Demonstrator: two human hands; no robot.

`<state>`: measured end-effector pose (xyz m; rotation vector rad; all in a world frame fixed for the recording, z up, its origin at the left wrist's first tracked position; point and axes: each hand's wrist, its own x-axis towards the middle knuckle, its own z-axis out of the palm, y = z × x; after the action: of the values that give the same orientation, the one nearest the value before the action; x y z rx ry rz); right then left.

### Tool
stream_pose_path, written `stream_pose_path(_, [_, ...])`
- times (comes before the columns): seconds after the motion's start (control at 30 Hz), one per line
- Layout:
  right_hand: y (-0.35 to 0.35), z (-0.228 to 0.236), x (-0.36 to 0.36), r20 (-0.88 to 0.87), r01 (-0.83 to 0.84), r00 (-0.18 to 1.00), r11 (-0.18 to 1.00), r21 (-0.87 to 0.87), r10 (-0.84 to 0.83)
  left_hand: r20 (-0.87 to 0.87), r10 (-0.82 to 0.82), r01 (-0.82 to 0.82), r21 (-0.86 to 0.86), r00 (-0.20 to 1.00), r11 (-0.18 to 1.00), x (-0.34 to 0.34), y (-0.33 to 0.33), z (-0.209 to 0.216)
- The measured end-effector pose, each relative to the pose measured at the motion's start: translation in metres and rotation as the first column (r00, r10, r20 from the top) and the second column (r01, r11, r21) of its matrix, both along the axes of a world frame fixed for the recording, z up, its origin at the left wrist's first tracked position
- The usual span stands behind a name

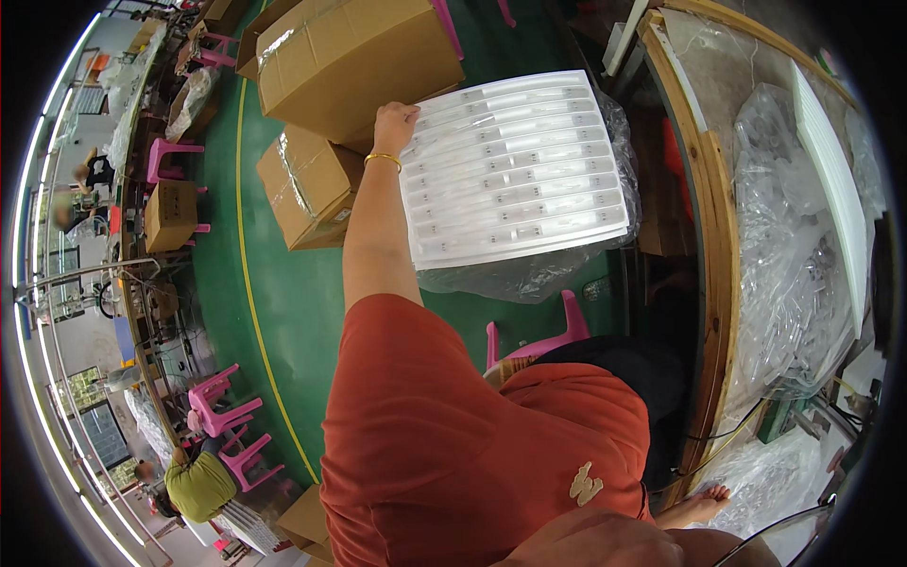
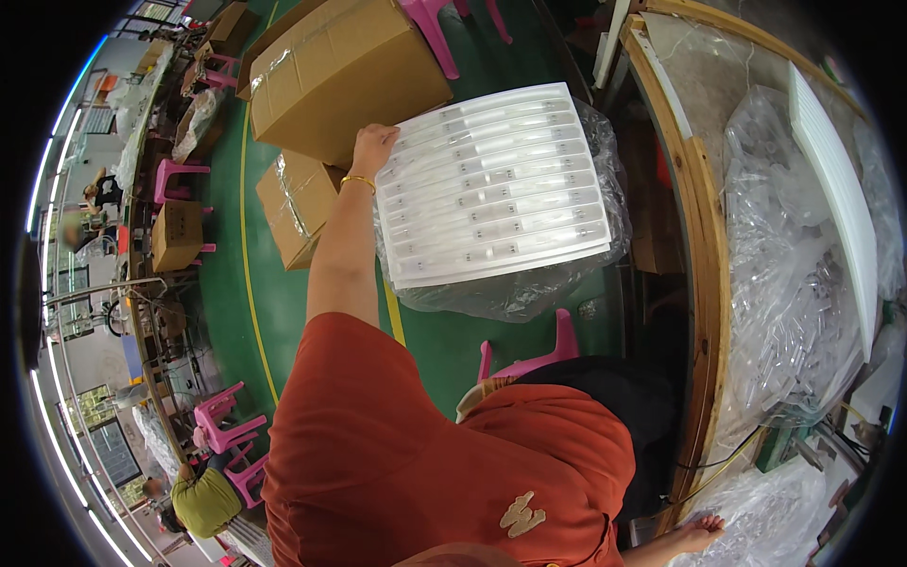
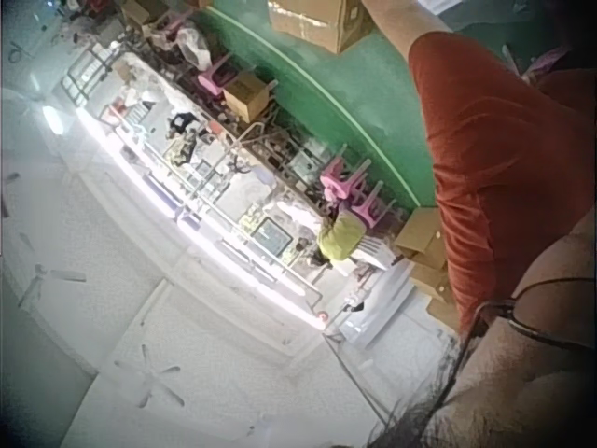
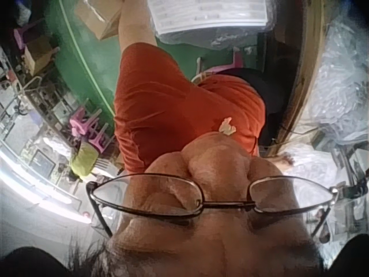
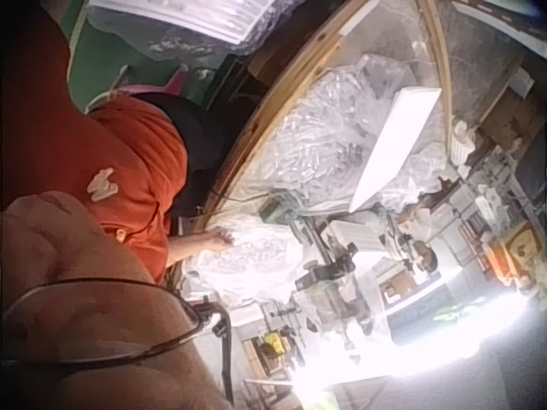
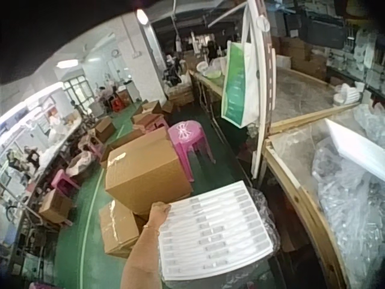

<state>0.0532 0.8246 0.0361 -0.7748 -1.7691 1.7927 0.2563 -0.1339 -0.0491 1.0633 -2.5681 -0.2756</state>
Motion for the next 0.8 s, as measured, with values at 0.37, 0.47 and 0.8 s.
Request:
stream_pose_path(0.37, [-0.014,0.007,0.001,-0.019,-0.021,1.000,0.997,-0.068,0.020,0.016,0.599,-0.568,0.341,0.800,0.749,0.011,0.071,-0.032])
stream_pose_path(0.47, [-0.018,0.010,0.004,-0.043,-0.015,0.999,0.998,-0.063,0.012,0.076,0.472,-0.468,0.342,0.878,0.815,0.009,0.066,-0.030])
stream_pose_path(0.8, [-0.061,0.032,0.005,-0.063,0.120,0.990,0.986,-0.120,-0.128,0.123,0.729,-0.736,0.209,0.673,0.644,-0.034,0.058,0.000])
